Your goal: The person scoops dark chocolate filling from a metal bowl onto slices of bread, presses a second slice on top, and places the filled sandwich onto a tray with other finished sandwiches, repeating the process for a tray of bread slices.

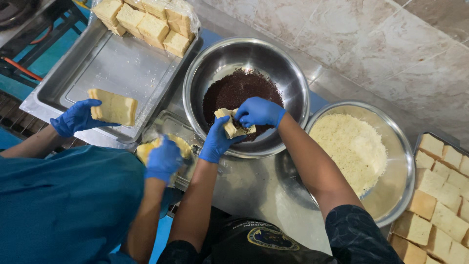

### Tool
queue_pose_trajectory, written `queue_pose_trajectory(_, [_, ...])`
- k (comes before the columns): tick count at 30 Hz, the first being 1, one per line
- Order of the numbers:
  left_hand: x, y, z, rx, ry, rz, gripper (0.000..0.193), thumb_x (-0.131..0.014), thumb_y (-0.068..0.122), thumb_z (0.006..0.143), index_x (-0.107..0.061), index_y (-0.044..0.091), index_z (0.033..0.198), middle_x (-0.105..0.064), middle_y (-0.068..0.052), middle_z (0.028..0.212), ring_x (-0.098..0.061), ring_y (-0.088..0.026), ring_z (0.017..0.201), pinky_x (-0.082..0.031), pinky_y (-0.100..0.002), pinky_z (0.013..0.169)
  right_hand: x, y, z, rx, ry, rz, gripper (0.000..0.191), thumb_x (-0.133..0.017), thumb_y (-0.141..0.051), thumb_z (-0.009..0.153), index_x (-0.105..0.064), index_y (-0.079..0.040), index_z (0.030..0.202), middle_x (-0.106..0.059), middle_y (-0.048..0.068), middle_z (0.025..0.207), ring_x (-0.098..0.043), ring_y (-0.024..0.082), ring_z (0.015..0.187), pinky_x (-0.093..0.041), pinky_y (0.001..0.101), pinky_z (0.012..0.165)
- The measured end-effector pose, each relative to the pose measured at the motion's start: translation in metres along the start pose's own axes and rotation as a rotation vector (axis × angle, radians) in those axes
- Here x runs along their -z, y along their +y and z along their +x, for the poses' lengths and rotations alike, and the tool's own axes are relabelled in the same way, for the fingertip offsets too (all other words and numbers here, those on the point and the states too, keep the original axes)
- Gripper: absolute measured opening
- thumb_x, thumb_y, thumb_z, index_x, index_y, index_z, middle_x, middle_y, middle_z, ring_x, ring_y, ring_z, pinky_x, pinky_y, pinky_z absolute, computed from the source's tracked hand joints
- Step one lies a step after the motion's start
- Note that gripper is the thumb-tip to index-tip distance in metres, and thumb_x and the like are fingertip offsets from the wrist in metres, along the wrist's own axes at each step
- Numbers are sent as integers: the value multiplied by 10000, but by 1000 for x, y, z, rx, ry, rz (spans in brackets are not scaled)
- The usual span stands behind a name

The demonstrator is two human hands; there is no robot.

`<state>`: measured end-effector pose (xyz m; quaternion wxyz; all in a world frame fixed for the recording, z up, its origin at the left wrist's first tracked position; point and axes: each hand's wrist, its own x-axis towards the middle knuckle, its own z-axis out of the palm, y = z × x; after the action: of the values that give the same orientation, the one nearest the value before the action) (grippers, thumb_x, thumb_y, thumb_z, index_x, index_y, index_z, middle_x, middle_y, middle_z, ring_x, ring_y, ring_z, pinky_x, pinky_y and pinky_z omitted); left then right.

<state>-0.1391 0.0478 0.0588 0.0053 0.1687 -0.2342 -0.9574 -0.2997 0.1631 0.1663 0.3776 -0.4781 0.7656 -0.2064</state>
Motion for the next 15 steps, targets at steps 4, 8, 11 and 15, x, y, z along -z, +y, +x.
queue_pose_trajectory(4, [-1, 2, -2, 7, 56, 28, 682, -667, 361, 858, -446, 89, 1443, -591, -165, 1313, -650, -354, 1177, -567, -595, 968, 2, 4, 3, 75, 34, -183, 331, -751, -130, 746, -799, -95, 1072, -778, 136, 941, -760, 244, 836, -581, 374, 793])
queue_pose_trajectory(8, [-7, 1, -3, -30, 24, 70, 655, -662, 341, 855, -429, 132, 1429, -577, -158, 1312, -643, -351, 1177, -572, -606, 933, 6, 4, 6, -11, 149, -76, 256, -718, -120, 824, -791, -86, 1067, -787, 118, 946, -776, 214, 836, -601, 353, 799])
queue_pose_trajectory(11, [-11, 0, -3, -19, 72, 100, 650, -645, 339, 840, -394, 204, 1424, -557, -115, 1327, -627, -329, 1192, -567, -611, 900, 8, 4, 4, -81, 177, 34, 251, -673, -93, 868, -767, -82, 1101, -783, 111, 970, -788, 193, 835, -617, 334, 799])
queue_pose_trajectory(15, [-9, 0, -1, -26, 63, 106, 661, -653, 331, 862, -379, 205, 1450, -541, -132, 1351, -611, -351, 1234, -571, -622, 927, 8, 6, 1, -23, 213, -29, 256, -699, -89, 842, -780, -88, 1086, -784, 117, 978, -781, 205, 848, -606, 342, 809])
